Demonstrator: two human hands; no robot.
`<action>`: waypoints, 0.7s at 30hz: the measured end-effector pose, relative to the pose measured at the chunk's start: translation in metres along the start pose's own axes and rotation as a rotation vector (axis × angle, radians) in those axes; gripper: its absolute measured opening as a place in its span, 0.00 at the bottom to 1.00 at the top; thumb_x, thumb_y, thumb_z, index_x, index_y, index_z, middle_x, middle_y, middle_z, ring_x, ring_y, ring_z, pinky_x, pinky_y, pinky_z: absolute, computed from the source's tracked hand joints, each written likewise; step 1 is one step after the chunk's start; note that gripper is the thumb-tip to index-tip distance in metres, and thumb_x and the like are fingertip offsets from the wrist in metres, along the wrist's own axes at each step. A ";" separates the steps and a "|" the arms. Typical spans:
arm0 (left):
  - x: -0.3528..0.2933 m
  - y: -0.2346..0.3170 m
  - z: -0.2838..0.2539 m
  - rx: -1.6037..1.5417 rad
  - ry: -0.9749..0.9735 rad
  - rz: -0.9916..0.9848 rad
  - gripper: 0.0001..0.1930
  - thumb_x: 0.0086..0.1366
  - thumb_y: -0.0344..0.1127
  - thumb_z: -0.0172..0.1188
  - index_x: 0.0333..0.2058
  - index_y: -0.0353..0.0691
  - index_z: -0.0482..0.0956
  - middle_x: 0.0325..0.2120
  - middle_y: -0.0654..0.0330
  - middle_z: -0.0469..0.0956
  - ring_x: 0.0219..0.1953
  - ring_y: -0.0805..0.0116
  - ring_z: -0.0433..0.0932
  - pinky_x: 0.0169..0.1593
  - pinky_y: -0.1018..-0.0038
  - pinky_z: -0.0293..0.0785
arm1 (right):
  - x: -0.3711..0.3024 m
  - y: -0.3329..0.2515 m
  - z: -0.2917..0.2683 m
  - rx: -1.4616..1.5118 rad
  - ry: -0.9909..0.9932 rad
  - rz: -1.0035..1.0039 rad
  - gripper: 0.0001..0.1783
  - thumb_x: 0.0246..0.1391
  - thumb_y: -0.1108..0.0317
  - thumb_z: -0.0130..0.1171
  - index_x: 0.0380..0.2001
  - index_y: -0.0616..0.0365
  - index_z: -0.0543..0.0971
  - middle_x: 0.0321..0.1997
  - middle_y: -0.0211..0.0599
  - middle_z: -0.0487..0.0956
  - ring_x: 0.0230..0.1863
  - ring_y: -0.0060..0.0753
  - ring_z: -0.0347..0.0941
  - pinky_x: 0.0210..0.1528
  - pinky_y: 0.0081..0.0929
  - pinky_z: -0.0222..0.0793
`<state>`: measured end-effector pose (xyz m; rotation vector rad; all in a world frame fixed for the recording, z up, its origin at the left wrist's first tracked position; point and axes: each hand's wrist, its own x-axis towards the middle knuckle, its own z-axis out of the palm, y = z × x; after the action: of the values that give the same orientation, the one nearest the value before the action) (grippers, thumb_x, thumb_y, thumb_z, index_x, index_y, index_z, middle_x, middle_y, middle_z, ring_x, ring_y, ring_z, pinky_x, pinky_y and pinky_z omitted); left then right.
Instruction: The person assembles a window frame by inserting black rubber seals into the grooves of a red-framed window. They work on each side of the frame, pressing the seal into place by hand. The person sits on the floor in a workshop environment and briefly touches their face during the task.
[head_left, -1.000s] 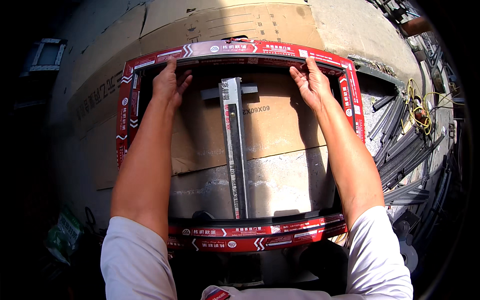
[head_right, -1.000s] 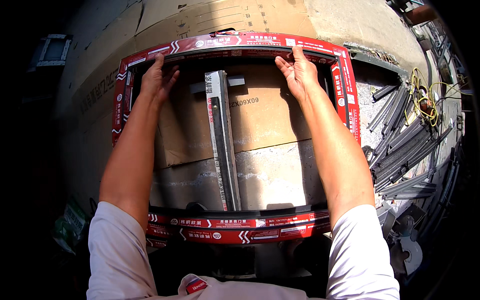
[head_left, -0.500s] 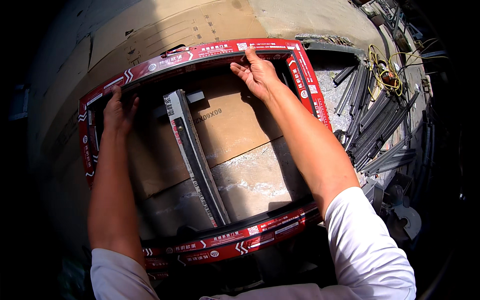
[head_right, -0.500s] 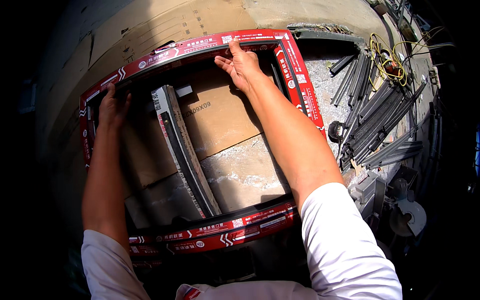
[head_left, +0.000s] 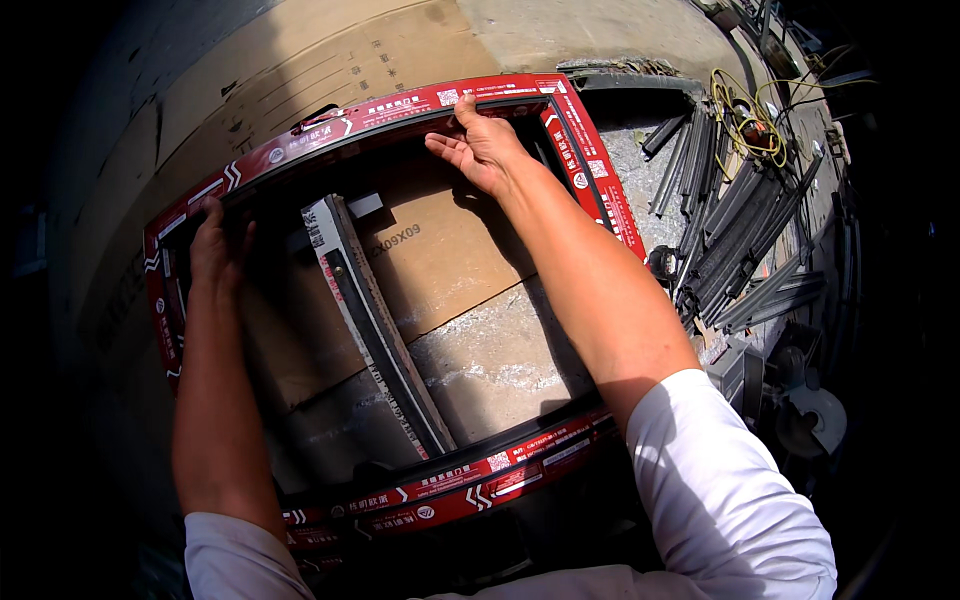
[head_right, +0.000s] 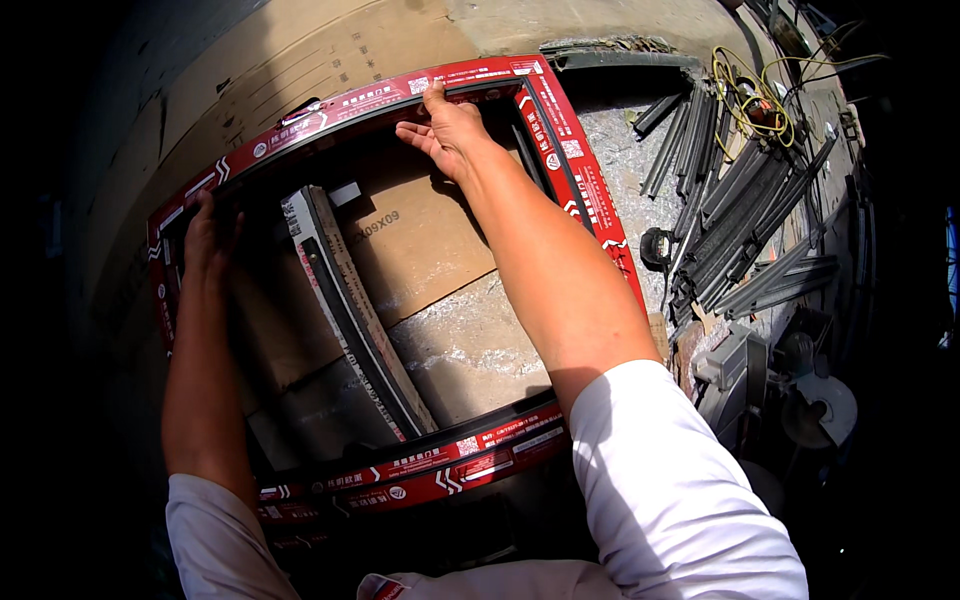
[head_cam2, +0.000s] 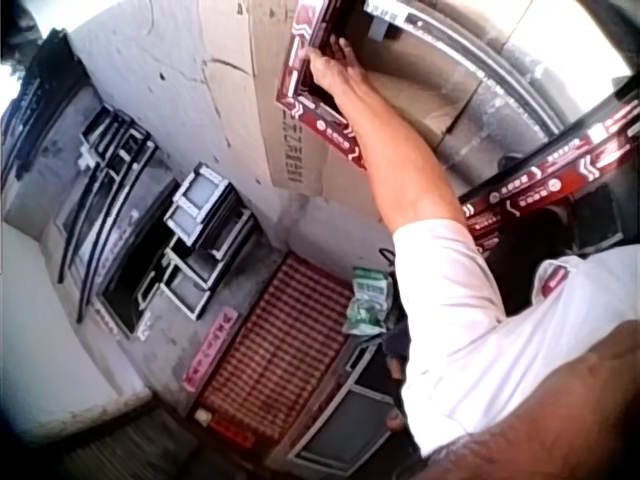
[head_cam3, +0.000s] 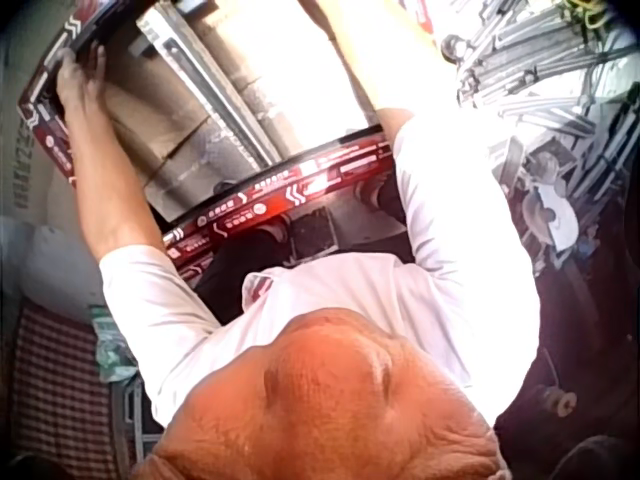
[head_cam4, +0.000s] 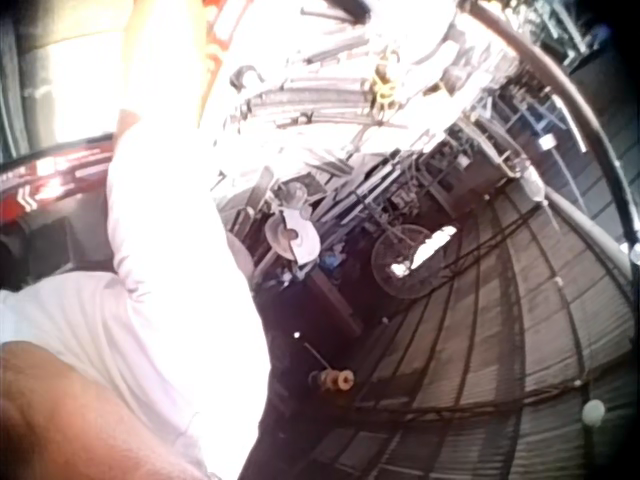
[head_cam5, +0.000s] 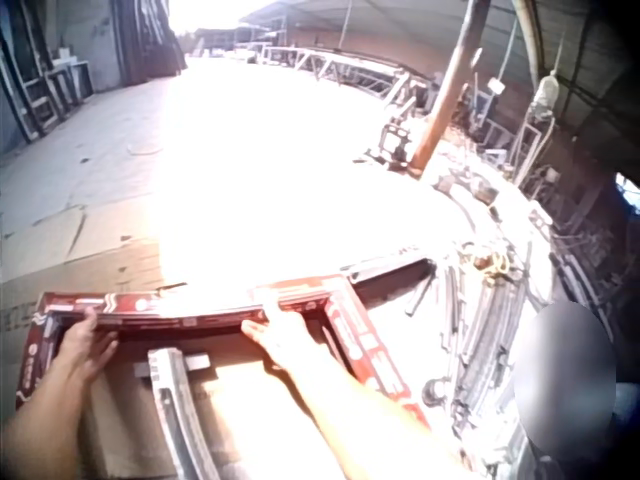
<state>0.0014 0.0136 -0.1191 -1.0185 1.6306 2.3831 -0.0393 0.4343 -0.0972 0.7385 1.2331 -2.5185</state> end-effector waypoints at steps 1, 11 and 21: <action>-0.003 0.003 -0.001 0.026 0.016 -0.001 0.32 0.75 0.63 0.63 0.64 0.43 0.77 0.57 0.57 0.83 0.61 0.58 0.79 0.64 0.60 0.75 | 0.001 0.001 0.001 -0.003 -0.011 -0.003 0.30 0.75 0.51 0.61 0.61 0.67 0.67 0.56 0.51 0.73 0.46 0.54 0.82 0.50 0.48 0.90; -0.040 0.025 0.027 1.093 0.330 0.445 0.32 0.73 0.64 0.64 0.38 0.31 0.85 0.35 0.48 0.88 0.34 0.54 0.87 0.43 0.59 0.82 | 0.005 0.001 0.000 0.016 0.010 0.023 0.30 0.75 0.54 0.62 0.60 0.69 0.66 0.56 0.58 0.70 0.51 0.60 0.81 0.54 0.52 0.89; -0.040 0.028 0.121 1.553 -0.195 0.993 0.35 0.73 0.62 0.64 0.65 0.39 0.78 0.61 0.45 0.80 0.65 0.45 0.76 0.69 0.55 0.69 | 0.000 -0.001 0.001 -0.037 0.017 -0.011 0.30 0.75 0.52 0.61 0.59 0.70 0.65 0.55 0.55 0.70 0.47 0.54 0.83 0.51 0.46 0.91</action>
<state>-0.0368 0.1167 -0.0491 0.3896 3.1621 0.5011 -0.0400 0.4337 -0.0959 0.7487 1.2888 -2.4958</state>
